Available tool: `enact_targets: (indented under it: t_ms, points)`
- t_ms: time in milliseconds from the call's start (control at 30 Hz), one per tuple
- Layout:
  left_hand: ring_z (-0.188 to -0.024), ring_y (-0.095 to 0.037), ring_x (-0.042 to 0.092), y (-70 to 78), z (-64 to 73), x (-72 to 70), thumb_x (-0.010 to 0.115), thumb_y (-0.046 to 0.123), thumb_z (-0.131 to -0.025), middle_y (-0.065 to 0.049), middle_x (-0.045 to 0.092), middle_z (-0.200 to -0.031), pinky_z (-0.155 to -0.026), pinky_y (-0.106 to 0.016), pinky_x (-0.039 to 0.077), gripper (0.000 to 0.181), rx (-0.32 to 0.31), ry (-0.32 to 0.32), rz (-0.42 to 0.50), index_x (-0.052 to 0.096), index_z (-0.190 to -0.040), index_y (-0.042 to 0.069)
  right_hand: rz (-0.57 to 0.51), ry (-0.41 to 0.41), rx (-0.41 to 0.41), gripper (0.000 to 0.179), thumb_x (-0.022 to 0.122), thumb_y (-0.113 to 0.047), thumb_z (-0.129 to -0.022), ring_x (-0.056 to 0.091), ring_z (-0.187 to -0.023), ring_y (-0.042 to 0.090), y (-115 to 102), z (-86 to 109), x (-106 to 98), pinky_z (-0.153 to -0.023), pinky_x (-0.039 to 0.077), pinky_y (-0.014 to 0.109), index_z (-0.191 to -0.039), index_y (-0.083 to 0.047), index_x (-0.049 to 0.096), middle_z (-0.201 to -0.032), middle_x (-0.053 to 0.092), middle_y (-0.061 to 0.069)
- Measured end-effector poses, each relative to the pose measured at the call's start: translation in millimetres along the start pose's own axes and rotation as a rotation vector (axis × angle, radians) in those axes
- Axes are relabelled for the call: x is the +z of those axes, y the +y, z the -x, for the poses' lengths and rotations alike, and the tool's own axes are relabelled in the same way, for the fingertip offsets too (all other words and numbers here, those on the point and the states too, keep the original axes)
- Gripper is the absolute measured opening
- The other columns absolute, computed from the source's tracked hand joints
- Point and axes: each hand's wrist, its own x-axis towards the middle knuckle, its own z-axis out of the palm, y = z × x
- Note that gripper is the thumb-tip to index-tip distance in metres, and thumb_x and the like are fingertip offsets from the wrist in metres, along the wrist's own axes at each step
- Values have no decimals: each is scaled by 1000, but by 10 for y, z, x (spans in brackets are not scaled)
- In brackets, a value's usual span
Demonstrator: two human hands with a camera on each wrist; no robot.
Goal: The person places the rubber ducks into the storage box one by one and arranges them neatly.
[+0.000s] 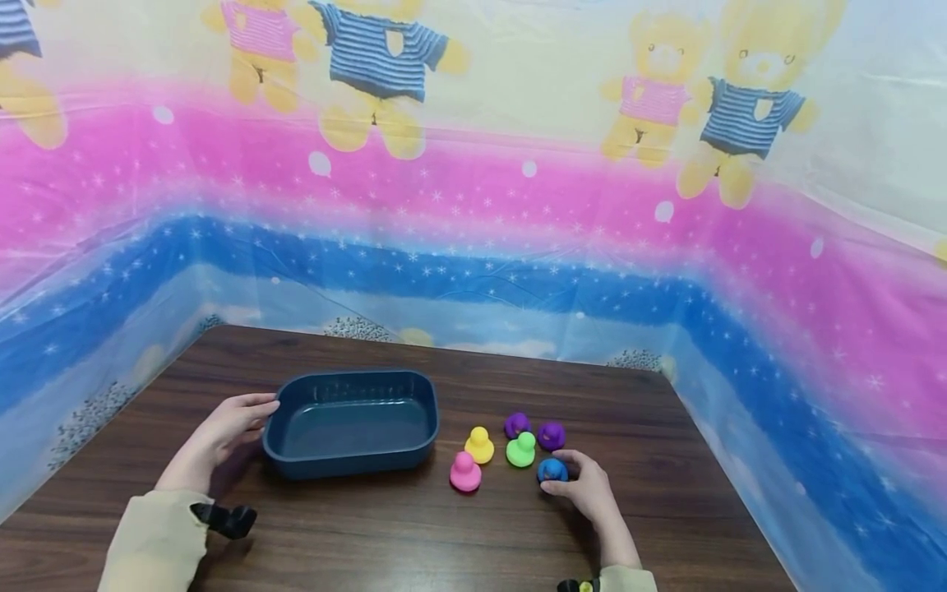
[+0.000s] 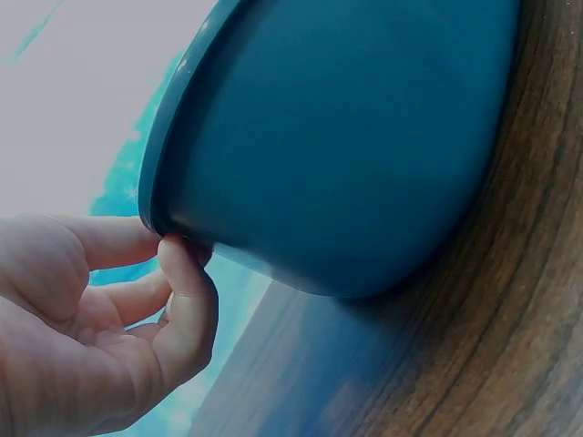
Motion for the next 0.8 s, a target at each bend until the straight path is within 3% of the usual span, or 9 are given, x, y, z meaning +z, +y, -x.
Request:
enact_targets:
  t_ms: [567,800]
  points:
    - [-133,-45,41,6,-11,57,44,23,-105,-34,36,-146,-107,-51,41,54,6,-15,12,32,-145,-11,-15,43,7,42,82,-19,-78,60,-111,32,12,-26,35,-88,46,38,-115,-4,68,-117,67,17]
    - [-130,-44,45,1,-12,63,44,22,-105,-34,38,-145,-106,-50,43,54,14,-16,3,33,-145,-12,-109,83,38,46,78,-16,-83,58,-116,38,-44,9,22,-91,48,41,-123,1,63,-123,61,24]
